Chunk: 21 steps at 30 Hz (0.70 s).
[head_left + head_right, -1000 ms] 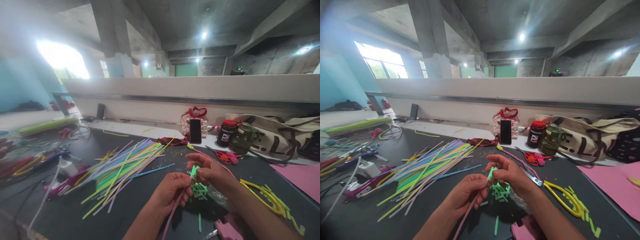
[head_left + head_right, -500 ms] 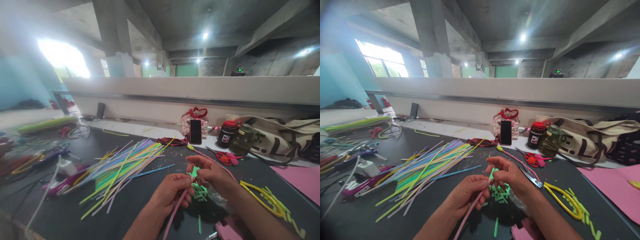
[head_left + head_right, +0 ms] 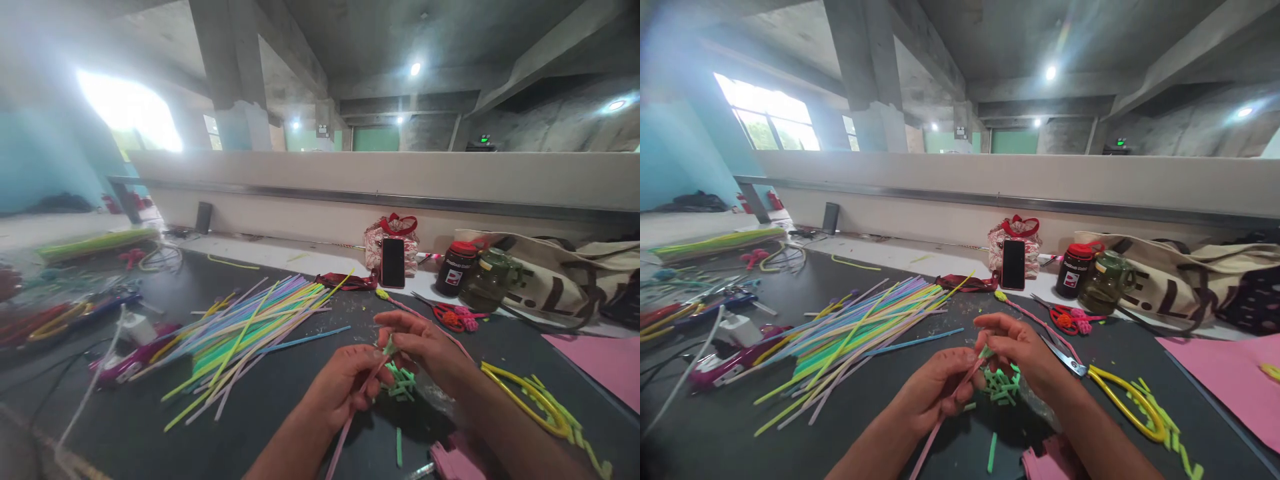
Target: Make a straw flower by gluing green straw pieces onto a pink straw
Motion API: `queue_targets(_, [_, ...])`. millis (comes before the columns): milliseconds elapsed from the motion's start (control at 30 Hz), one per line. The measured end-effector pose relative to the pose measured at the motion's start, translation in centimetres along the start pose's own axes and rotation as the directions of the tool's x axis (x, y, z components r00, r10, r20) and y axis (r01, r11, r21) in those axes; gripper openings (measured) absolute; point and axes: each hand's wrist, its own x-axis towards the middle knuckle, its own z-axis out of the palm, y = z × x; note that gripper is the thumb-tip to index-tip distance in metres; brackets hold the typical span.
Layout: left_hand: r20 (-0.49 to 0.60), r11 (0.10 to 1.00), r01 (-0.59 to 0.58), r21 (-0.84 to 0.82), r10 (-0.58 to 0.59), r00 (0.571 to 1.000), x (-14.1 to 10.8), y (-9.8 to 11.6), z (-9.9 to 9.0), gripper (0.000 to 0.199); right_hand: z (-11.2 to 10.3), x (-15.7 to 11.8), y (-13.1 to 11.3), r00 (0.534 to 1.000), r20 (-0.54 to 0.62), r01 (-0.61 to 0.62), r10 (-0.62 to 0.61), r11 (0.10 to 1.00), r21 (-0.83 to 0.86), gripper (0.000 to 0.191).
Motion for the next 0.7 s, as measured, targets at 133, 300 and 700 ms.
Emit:
queue_targets(133, [-0.022, 1.000, 0.002, 0.006, -0.002, 1.000, 0.09, -0.04, -0.10, 0.021, 0.01, 0.15, 0.28, 1.000, 0.001, 0.019, -0.019, 1.000, -0.006, 0.027])
queue_targets(300, [-0.044, 0.999, 0.005, 0.033, -0.003, 0.999, 0.27, -0.23, -0.28, 0.021, 0.16, 0.16, 0.30, 1.000, -0.014, 0.006, -0.007, 0.999, -0.033, 0.028])
queue_targets(700, [-0.085, 0.993, -0.066, 0.102, 0.075, 0.994, 0.42, -0.70, -0.25, 0.018, 0.43, 0.28, 0.17, 0.983, -0.177, -0.075, 0.053, 0.990, -0.120, 0.026])
